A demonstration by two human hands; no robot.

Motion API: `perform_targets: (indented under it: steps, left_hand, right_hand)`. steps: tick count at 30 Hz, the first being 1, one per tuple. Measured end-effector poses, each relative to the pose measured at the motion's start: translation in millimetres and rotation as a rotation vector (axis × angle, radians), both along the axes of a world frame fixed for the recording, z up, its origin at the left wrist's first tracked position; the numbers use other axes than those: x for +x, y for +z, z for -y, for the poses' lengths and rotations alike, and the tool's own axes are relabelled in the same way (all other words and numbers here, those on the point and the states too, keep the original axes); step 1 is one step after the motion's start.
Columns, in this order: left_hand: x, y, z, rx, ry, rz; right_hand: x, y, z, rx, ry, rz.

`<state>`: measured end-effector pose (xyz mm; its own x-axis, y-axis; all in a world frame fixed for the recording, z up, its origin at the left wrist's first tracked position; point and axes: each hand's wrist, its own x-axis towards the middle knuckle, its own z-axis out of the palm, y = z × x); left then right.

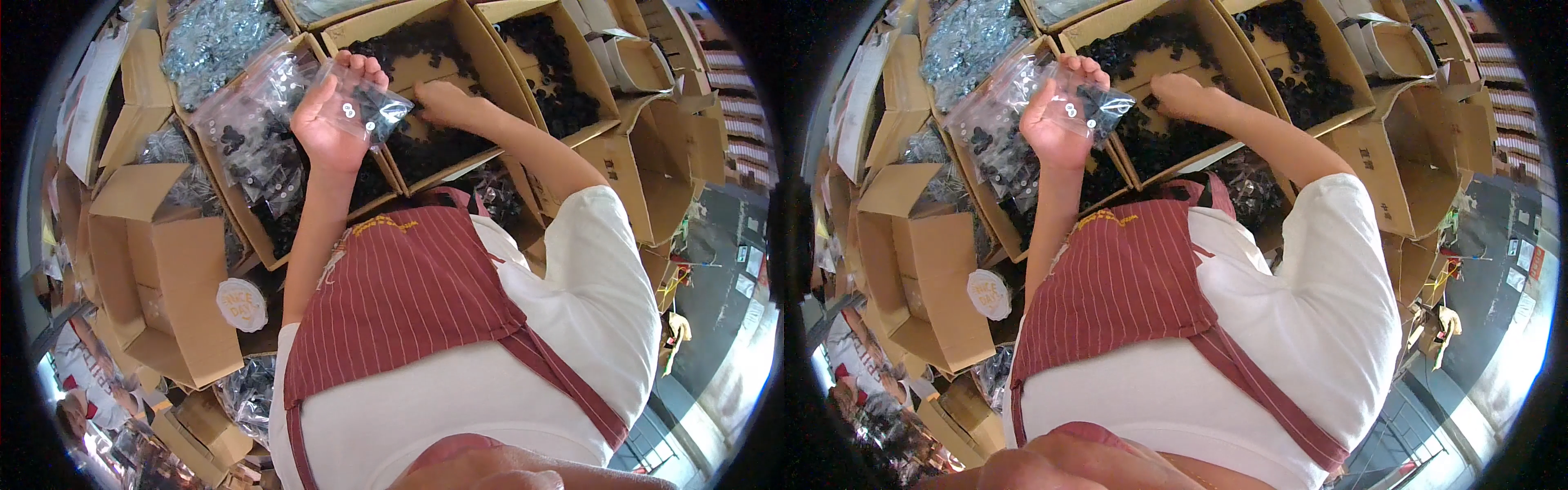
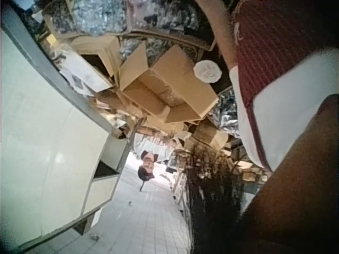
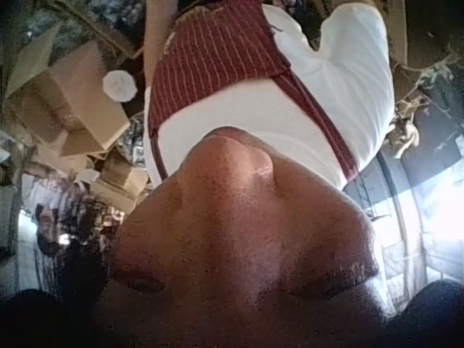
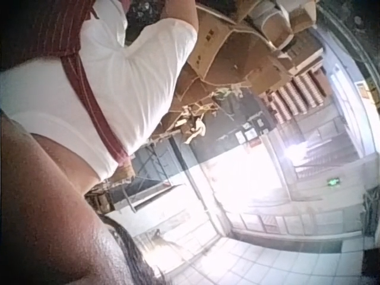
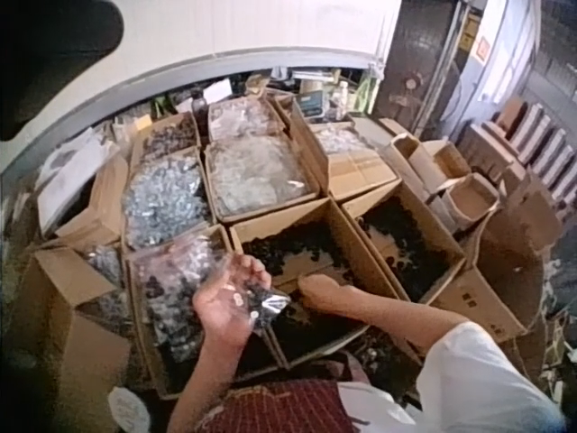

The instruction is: The person packs black plastic components by picking them from cardboard boxes, placing them into small plastic bags by hand, and sealing the bags.

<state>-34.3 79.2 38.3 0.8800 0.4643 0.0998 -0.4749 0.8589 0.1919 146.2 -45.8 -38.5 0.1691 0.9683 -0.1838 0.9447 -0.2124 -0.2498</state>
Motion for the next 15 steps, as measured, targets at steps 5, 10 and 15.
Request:
perform_targets:
  steps: [5,10,15]
  left_hand:
    - [-2.4,-3.2,-2.3,-0.014,0.012,0.009]
    - [-3.1,-1.9,-4.7,-0.008,0.045,-0.006]
    - [-1.4,0.6,-2.3,0.017,0.044,-0.068]
  right_hand:
    - [7.9,30.2,-3.7,-0.183,-0.093,-0.277]
    - [21.4,67.1,12.8,-0.083,-0.439,-0.839]
    - [41.6,48.6,20.3,0.023,-0.523,-0.903]
